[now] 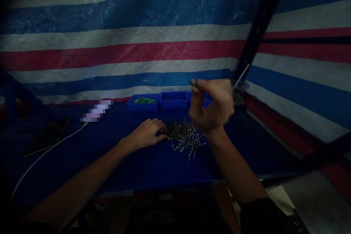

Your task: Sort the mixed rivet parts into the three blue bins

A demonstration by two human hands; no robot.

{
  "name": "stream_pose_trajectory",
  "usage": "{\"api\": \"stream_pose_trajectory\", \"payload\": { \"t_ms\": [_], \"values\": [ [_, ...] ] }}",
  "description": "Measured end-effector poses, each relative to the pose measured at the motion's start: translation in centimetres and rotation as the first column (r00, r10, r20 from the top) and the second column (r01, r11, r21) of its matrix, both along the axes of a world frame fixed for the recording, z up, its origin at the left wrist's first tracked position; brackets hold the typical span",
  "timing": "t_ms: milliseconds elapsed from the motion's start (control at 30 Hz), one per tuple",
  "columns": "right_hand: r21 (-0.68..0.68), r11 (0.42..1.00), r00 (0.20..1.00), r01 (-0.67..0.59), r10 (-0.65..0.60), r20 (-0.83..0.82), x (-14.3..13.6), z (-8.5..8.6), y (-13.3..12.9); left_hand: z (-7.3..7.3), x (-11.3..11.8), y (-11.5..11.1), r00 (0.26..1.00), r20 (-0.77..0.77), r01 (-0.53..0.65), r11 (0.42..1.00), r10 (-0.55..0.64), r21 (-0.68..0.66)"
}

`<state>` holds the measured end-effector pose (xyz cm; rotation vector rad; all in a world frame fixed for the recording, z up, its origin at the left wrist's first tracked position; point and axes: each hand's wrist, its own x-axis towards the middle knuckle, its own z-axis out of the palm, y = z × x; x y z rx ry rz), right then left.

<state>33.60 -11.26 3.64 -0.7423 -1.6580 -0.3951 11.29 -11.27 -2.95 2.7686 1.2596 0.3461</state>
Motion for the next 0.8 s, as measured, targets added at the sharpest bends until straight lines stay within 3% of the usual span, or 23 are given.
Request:
{"api": "stream_pose_trajectory", "payload": {
  "t_ms": [100, 167, 267, 367, 433, 533, 633, 700, 800],
  "values": [
    [-0.176, 0.963, 0.977, 0.206, -0.192, 0.095, -0.4, 0.0, 1.8, -0.3, 0.0, 0.2, 1.0, 0.017, -0.006, 1.0, 0.006, 0.001],
    [-0.343, 0.903, 0.956, 0.26, -0.19, 0.224, -0.6, -0.8, 2.4, -0.3, 0.0, 0.5, 0.995, 0.102, 0.001, 1.0, 0.001, -0.023],
    [-0.505, 0.851, 0.95, 0.145, 0.022, 0.311, -1.1, -2.7, 2.2, 0.1, -0.1, 1.0, 0.927, 0.373, 0.042, 0.983, 0.029, -0.181],
    [-0.579, 0.815, 0.874, -0.011, 0.289, 0.391, -2.1, -4.0, 1.4, 0.4, -0.4, 1.4, 0.744, 0.653, 0.122, 0.931, 0.145, -0.345],
    [-0.589, 0.807, 0.826, -0.054, 0.367, 0.427, -2.7, -4.4, 1.1, 0.5, -0.6, 1.6, 0.634, 0.741, 0.148, 0.905, 0.222, -0.398],
    [-0.548, 0.836, 0.812, -0.034, 0.343, 0.473, -3.3, -4.4, 1.0, 0.5, -0.7, 1.8, 0.575, 0.766, 0.162, 0.879, 0.286, -0.449],
    [-0.451, 0.892, 0.817, 0.014, 0.25, 0.519, -3.3, -4.2, 1.0, 0.4, -0.7, 1.8, 0.586, 0.761, 0.166, 0.878, 0.278, -0.449],
    [-0.332, 0.943, 0.869, -0.023, 0.183, 0.459, -3.0, -3.7, 0.7, 0.3, -0.7, 1.7, 0.643, 0.729, 0.134, 0.903, 0.235, -0.409],
    [0.009, 0.995, 0.977, -0.102, 0.098, 0.189, -2.3, -2.7, -0.8, -0.2, -0.6, 1.4, 0.832, 0.547, 0.039, 0.975, 0.091, -0.22]
  ]
}}
